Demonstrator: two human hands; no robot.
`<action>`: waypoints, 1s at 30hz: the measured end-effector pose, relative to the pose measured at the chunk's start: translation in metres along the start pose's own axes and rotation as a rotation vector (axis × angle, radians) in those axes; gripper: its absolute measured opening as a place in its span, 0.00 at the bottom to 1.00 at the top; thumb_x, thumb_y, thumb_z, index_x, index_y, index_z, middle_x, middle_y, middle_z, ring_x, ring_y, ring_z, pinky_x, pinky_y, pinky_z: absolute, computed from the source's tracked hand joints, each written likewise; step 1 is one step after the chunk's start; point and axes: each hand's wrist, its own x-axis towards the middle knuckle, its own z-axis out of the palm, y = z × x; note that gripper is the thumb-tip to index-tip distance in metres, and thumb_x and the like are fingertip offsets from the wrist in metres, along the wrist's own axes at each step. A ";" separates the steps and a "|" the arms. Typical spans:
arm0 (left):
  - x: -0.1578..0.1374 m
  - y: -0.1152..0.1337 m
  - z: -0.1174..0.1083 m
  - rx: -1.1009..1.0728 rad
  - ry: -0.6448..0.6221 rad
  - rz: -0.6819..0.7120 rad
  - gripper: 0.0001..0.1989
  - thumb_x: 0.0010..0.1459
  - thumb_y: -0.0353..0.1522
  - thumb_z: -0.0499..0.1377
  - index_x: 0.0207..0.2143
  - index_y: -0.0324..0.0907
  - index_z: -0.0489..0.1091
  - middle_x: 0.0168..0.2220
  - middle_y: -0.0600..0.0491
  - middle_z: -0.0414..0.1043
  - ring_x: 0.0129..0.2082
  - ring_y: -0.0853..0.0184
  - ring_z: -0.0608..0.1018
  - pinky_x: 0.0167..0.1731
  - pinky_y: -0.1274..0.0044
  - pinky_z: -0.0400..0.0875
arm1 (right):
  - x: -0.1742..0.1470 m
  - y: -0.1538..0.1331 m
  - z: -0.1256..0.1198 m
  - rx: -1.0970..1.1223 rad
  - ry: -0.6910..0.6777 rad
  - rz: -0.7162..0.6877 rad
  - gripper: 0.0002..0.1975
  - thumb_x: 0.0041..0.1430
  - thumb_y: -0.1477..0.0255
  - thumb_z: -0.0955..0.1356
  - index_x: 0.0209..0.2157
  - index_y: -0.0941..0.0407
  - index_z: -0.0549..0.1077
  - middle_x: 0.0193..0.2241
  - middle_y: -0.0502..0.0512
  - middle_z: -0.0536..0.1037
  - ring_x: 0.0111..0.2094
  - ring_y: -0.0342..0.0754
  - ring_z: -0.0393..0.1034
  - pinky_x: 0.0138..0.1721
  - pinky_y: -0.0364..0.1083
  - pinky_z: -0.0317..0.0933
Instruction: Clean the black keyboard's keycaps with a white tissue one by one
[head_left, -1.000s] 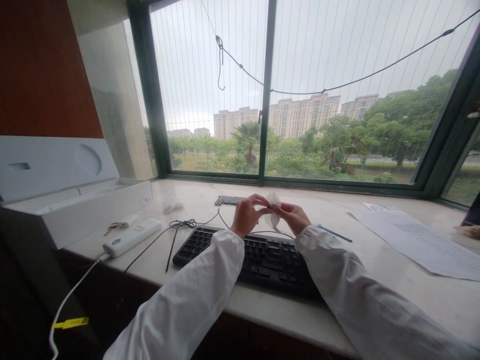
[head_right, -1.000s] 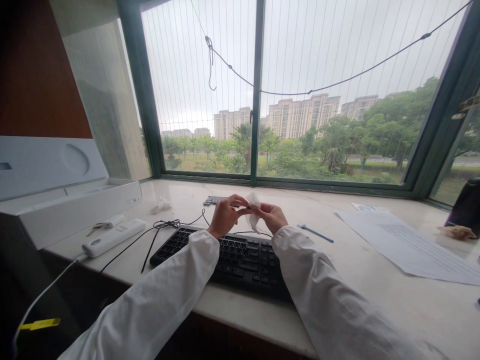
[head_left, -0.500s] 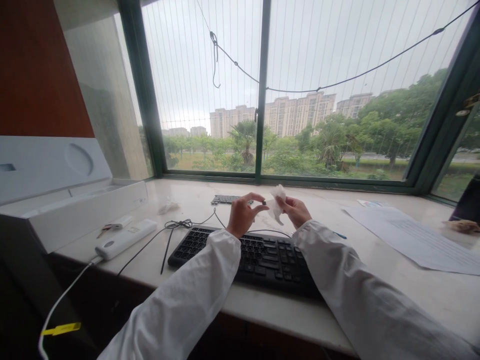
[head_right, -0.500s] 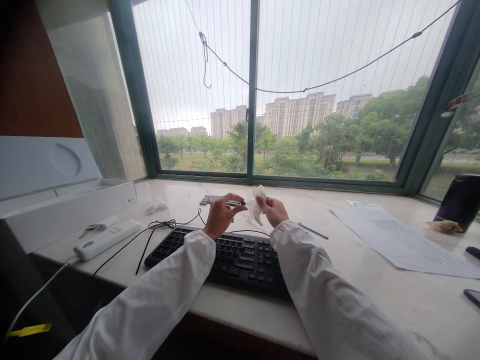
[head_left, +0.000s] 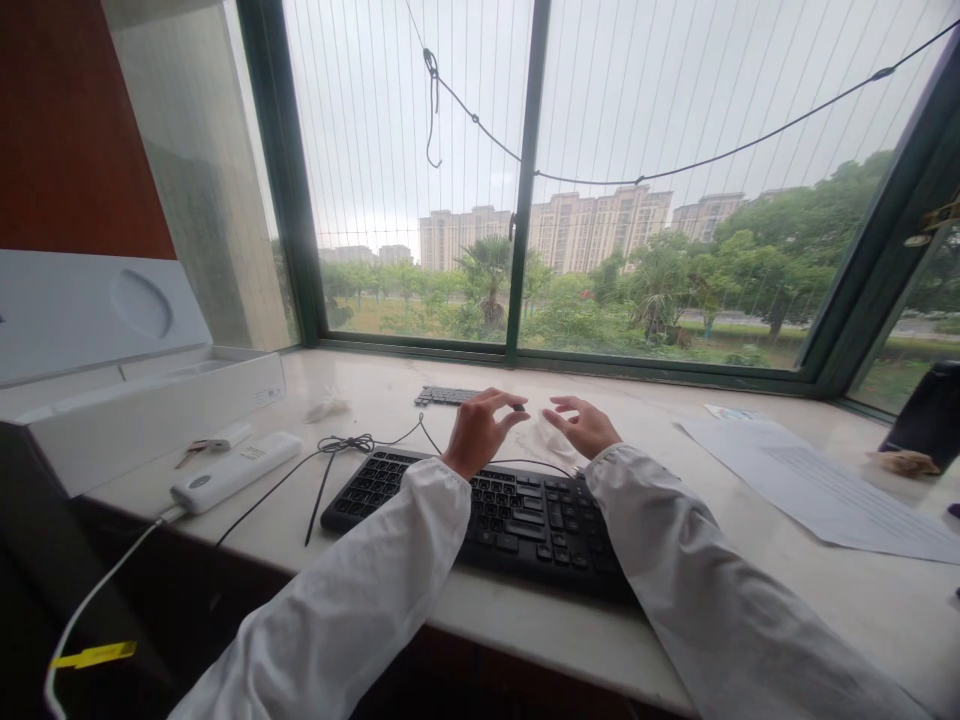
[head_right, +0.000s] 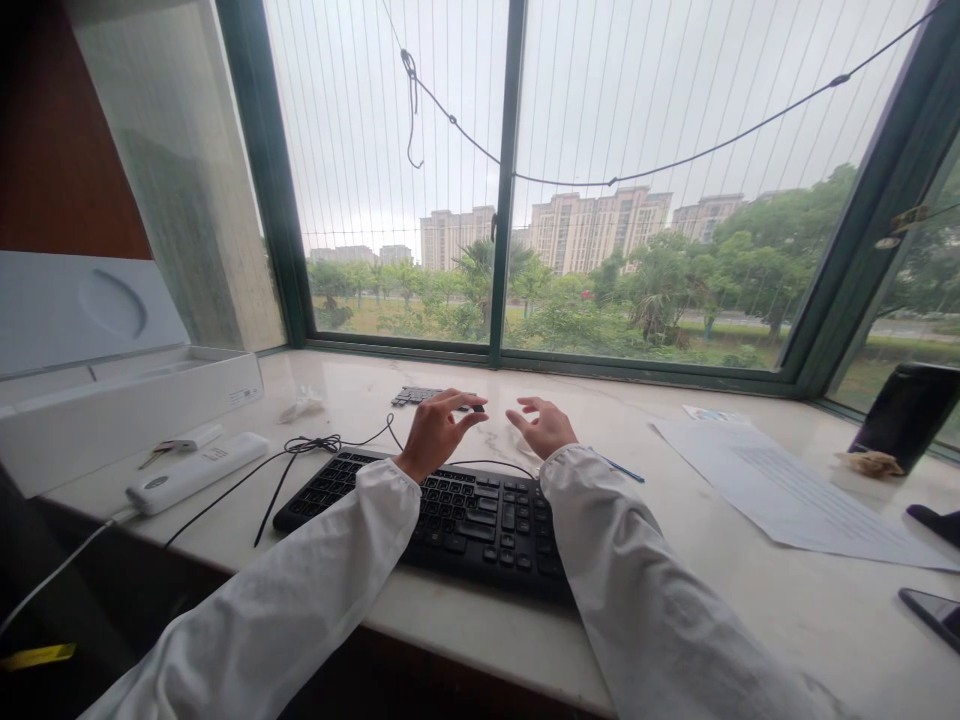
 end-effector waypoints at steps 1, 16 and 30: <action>0.000 -0.001 0.000 0.010 -0.002 0.000 0.10 0.57 0.36 0.62 0.42 0.46 0.75 0.38 0.52 0.78 0.36 0.68 0.78 0.34 0.77 0.72 | -0.002 -0.006 0.000 0.083 -0.065 -0.036 0.27 0.50 0.52 0.69 0.44 0.58 0.77 0.39 0.61 0.79 0.32 0.48 0.70 0.36 0.47 0.63; -0.003 -0.003 0.000 0.063 -0.062 -0.013 0.09 0.51 0.39 0.66 0.35 0.45 0.78 0.33 0.54 0.79 0.33 0.66 0.79 0.36 0.75 0.71 | -0.010 -0.021 0.005 0.328 -0.320 -0.064 0.22 0.45 0.51 0.71 0.27 0.58 0.81 0.21 0.53 0.77 0.25 0.43 0.65 0.30 0.44 0.59; -0.015 0.023 -0.065 0.195 -0.055 -0.122 0.08 0.51 0.35 0.66 0.34 0.44 0.77 0.34 0.54 0.80 0.35 0.64 0.80 0.42 0.72 0.73 | -0.020 -0.036 0.007 0.239 -0.315 -0.151 0.24 0.49 0.50 0.69 0.31 0.57 0.81 0.26 0.56 0.80 0.25 0.45 0.67 0.29 0.44 0.60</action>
